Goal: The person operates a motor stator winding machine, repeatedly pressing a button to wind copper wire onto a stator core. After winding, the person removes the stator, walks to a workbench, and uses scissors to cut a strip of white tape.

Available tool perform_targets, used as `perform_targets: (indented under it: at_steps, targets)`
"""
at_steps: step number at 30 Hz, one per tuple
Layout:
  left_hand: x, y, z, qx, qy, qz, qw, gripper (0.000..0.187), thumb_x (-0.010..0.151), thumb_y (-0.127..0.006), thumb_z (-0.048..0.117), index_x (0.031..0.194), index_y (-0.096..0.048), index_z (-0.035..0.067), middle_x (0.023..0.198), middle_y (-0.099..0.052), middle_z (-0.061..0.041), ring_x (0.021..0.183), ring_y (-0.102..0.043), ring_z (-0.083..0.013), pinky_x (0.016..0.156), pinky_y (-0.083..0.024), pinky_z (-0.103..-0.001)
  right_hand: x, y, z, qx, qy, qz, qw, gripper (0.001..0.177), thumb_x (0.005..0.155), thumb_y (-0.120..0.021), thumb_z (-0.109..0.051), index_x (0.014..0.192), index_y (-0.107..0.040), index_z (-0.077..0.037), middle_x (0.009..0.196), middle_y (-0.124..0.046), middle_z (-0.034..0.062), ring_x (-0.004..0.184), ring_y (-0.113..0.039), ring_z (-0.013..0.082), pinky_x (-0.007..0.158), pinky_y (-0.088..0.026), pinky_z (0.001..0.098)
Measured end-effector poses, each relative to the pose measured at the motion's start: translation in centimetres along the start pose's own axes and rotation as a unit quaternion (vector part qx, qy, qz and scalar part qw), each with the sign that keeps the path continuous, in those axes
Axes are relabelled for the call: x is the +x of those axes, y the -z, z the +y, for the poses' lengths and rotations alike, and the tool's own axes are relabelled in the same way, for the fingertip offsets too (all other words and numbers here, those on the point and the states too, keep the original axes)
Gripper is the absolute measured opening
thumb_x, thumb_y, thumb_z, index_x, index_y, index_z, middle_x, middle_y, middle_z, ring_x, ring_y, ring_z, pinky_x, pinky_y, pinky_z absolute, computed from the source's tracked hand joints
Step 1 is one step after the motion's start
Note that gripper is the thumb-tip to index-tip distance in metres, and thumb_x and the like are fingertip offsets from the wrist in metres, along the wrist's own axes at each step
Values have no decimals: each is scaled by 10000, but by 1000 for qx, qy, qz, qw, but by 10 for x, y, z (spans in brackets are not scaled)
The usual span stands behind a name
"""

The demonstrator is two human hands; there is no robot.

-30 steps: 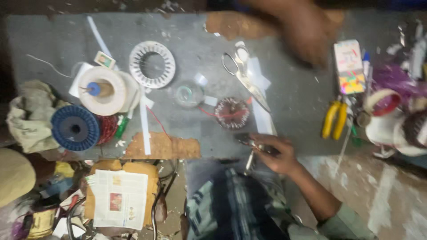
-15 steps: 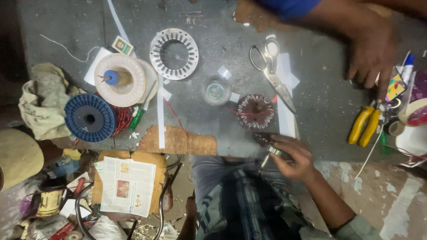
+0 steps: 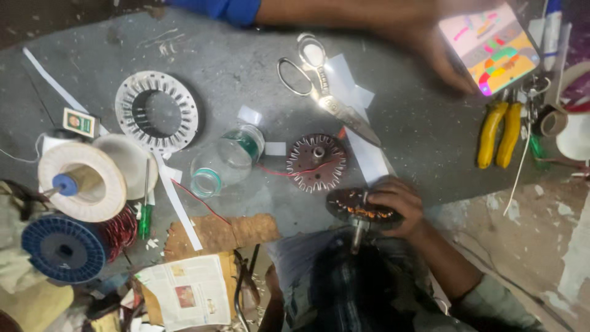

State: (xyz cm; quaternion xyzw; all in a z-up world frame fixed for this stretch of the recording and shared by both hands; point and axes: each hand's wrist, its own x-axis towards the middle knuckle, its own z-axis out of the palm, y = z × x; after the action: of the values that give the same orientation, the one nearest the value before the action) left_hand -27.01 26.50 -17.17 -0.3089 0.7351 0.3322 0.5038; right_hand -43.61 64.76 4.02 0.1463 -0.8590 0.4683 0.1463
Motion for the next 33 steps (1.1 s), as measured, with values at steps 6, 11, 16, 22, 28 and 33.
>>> perform_targets:
  at_steps: [6,11,16,22,28,33]
  targets:
    - [-5,15,24,12,-20,0,1000,440,889,-683,449,1061,-770,54,894,-733,-166,766,-665,-286,788,-517,-419,10,-20,10,77,24,46,996,437,810,-881,-262,1105,-685,-5,987,-761,112,891,-762,252,852,-612,431]
    - [23,13,46,45,-35,-12,998,461,880,-695,461,1043,-779,38,878,-733,-177,752,-665,-286,781,-514,-415,7,-20,21,47,49,72,995,421,816,-836,-271,1100,-664,-12,1004,-731,145,882,-742,281,834,-610,410]
    - [70,-17,49,70,-37,-19,997,483,871,-707,473,1025,-788,23,863,-734,-188,739,-665,-286,774,-511,-411,3,-16,24,15,59,72,996,420,847,-816,-293,1137,-659,-34,1028,-732,137,967,-749,267,862,-618,411]
    - [138,-37,35,79,-29,21,996,510,861,-721,487,1004,-799,4,843,-734,-201,723,-664,-286,766,-508,-407,-4,-19,21,77,28,102,991,540,822,-906,-211,1204,-584,-7,1138,-686,198,1027,-724,267,850,-625,404]
    - [161,-34,-23,46,27,94,994,538,850,-735,501,982,-809,-14,824,-735,-214,707,-664,-285,757,-504,-402,-8,-23,31,-95,60,153,982,657,734,-951,-131,1250,-557,-37,1146,-704,135,1070,-733,216,942,-626,355]
    - [156,-21,-43,-96,-181,145,968,577,819,-722,530,874,-826,-34,673,-761,-214,661,-713,-266,710,-523,-387,2,-31,19,-62,-4,201,978,683,733,-967,-165,1270,-572,-12,1158,-690,148,1050,-706,226,937,-611,343]
